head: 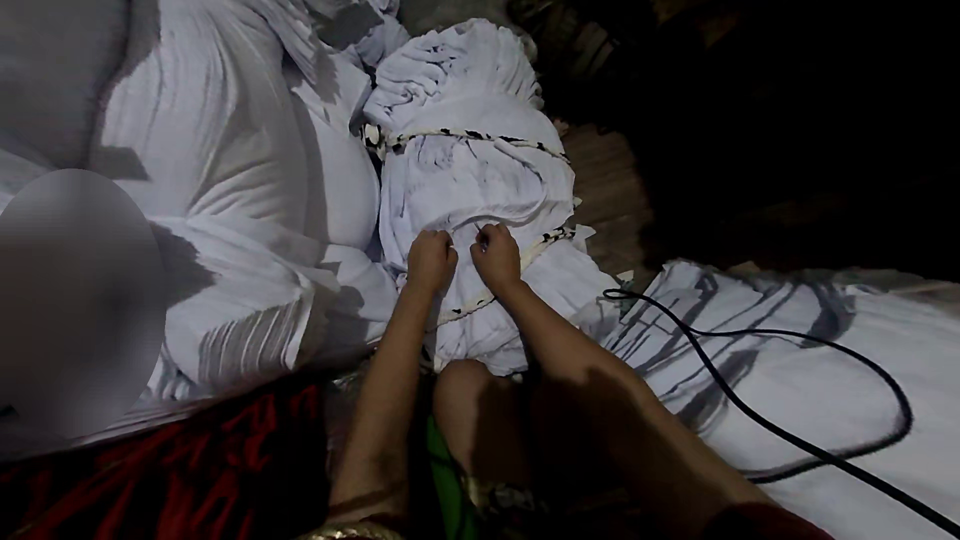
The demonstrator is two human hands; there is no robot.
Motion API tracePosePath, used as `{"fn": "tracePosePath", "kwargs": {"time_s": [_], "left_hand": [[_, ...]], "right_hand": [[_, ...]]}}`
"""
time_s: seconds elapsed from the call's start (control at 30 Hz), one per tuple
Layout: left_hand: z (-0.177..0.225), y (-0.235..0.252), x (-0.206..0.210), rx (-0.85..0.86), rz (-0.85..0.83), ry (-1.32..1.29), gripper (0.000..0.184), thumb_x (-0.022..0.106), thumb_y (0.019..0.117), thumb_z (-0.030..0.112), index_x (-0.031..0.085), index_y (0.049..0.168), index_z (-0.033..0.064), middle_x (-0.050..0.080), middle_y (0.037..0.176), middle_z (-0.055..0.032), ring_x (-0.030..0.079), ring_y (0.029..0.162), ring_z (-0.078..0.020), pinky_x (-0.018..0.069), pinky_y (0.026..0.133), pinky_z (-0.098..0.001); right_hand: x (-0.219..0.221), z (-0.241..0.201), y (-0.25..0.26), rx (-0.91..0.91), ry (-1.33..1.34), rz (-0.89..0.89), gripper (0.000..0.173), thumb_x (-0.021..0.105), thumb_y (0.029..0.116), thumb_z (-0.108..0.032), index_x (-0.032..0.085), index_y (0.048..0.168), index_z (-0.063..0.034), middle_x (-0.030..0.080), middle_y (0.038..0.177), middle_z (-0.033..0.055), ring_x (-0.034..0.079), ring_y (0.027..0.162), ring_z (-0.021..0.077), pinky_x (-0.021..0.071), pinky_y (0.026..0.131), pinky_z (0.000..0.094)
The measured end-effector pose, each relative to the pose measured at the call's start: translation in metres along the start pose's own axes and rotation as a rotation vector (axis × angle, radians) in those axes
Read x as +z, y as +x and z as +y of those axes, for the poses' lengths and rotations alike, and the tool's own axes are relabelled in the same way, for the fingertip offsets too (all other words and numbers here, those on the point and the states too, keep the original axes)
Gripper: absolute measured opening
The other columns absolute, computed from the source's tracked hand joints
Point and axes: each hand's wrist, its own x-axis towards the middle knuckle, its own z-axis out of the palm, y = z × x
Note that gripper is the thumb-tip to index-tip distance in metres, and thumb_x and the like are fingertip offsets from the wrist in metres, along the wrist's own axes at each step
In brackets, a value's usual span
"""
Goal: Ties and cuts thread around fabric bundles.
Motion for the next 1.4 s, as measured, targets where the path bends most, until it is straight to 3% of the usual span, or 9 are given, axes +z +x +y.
{"fn": "tracePosePath", "kwargs": {"time_s": [0.23, 0.37, 0.53, 0.67, 0.8, 0.93, 1.1, 1.2, 1.4], "left_hand": [[0.004, -0.001, 0.009, -0.116, 0.062, -0.083, 0.024, 0.054, 0.1008, 0.007, 0.064, 0.114, -0.0107, 0.066, 0.111, -0.0303, 0.065, 0.109, -0.0456, 0.0496, 0.096, -0.0603], [-0.001, -0.006, 0.005, -0.130, 0.101, -0.217, 0.032, 0.061, 0.0966, 0.004, 0.054, 0.125, -0.0104, 0.063, 0.111, -0.0305, 0.062, 0.108, -0.0473, 0.0489, 0.094, -0.0616], [-0.018, -0.014, 0.013, -0.172, 0.151, -0.653, 0.041, 0.063, 0.0980, 0.004, 0.040, 0.129, -0.0098, 0.065, 0.111, -0.0232, 0.065, 0.097, -0.0264, 0.0532, 0.087, -0.0420], [-0.022, -0.018, 0.015, -0.286, 0.108, -0.827, 0.047, 0.062, 0.1011, 0.008, 0.035, 0.137, -0.0067, 0.064, 0.114, -0.0186, 0.064, 0.094, -0.0190, 0.0539, 0.086, -0.0376], [-0.027, -0.013, 0.013, -0.085, 0.151, -0.550, 0.032, 0.067, 0.0973, 0.006, 0.051, 0.120, -0.0083, 0.066, 0.102, -0.0198, 0.064, 0.087, -0.0244, 0.0542, 0.080, -0.0413], [-0.026, -0.004, 0.007, 0.234, 0.149, -0.146, 0.018, 0.067, 0.0938, 0.002, 0.074, 0.110, -0.0028, 0.066, 0.117, -0.0250, 0.059, 0.114, -0.0443, 0.0477, 0.099, -0.0584], [-0.016, 0.004, -0.007, 0.465, 0.073, 0.403, 0.021, 0.068, 0.0937, 0.005, 0.073, 0.113, 0.0033, 0.066, 0.127, -0.0199, 0.056, 0.128, -0.0424, 0.0387, 0.104, -0.0660], [-0.015, 0.001, -0.005, 0.521, 0.098, 0.553, 0.030, 0.065, 0.0918, -0.006, 0.073, 0.119, 0.0043, 0.064, 0.134, -0.0189, 0.056, 0.131, -0.0414, 0.0341, 0.108, -0.0700], [-0.025, -0.009, -0.004, 0.361, 0.097, 0.570, 0.041, 0.062, 0.0961, -0.001, 0.066, 0.135, 0.0112, 0.060, 0.136, -0.0255, 0.053, 0.132, -0.0471, 0.0277, 0.109, -0.0747]], "right_hand": [[-0.001, 0.001, -0.001, -0.020, 0.001, 0.000, 0.020, 0.062, 0.0963, -0.006, 0.067, 0.113, 0.0042, 0.063, 0.115, 0.0225, 0.066, 0.103, 0.0366, 0.0545, 0.088, 0.0522], [-0.001, 0.000, -0.002, -0.028, 0.019, -0.002, 0.023, 0.066, 0.0948, -0.008, 0.068, 0.114, 0.0033, 0.062, 0.115, 0.0226, 0.065, 0.101, 0.0374, 0.0545, 0.085, 0.0536], [0.002, -0.008, -0.004, -0.099, -0.030, -0.102, 0.026, 0.065, 0.0966, -0.011, 0.068, 0.120, -0.0007, 0.067, 0.118, 0.0212, 0.066, 0.107, 0.0396, 0.0523, 0.087, 0.0613], [0.009, -0.015, -0.005, -0.167, -0.047, -0.174, 0.032, 0.066, 0.0982, -0.013, 0.064, 0.130, -0.0062, 0.072, 0.112, 0.0190, 0.069, 0.104, 0.0394, 0.0529, 0.087, 0.0622], [0.012, -0.019, -0.004, -0.062, -0.065, -0.174, 0.046, 0.068, 0.0973, -0.017, 0.053, 0.140, -0.0059, 0.071, 0.105, 0.0212, 0.069, 0.096, 0.0423, 0.0534, 0.082, 0.0627], [0.019, 0.000, 0.001, -0.066, 0.226, 0.009, 0.048, 0.073, 0.0931, -0.012, 0.053, 0.134, 0.0012, 0.069, 0.100, 0.0217, 0.069, 0.087, 0.0372, 0.0564, 0.078, 0.0565], [0.021, 0.006, 0.003, -0.017, 0.379, 0.156, 0.043, 0.066, 0.0946, -0.007, 0.050, 0.133, 0.0036, 0.066, 0.106, 0.0227, 0.066, 0.085, 0.0345, 0.0556, 0.075, 0.0527], [0.019, 0.006, 0.002, -0.026, 0.353, 0.147, 0.043, 0.065, 0.0952, -0.006, 0.050, 0.134, 0.0042, 0.066, 0.105, 0.0231, 0.066, 0.087, 0.0355, 0.0552, 0.077, 0.0532], [0.017, 0.004, 0.002, -0.010, 0.379, 0.125, 0.042, 0.065, 0.0953, -0.006, 0.050, 0.134, 0.0047, 0.066, 0.104, 0.0219, 0.066, 0.086, 0.0335, 0.0549, 0.078, 0.0513]]}}
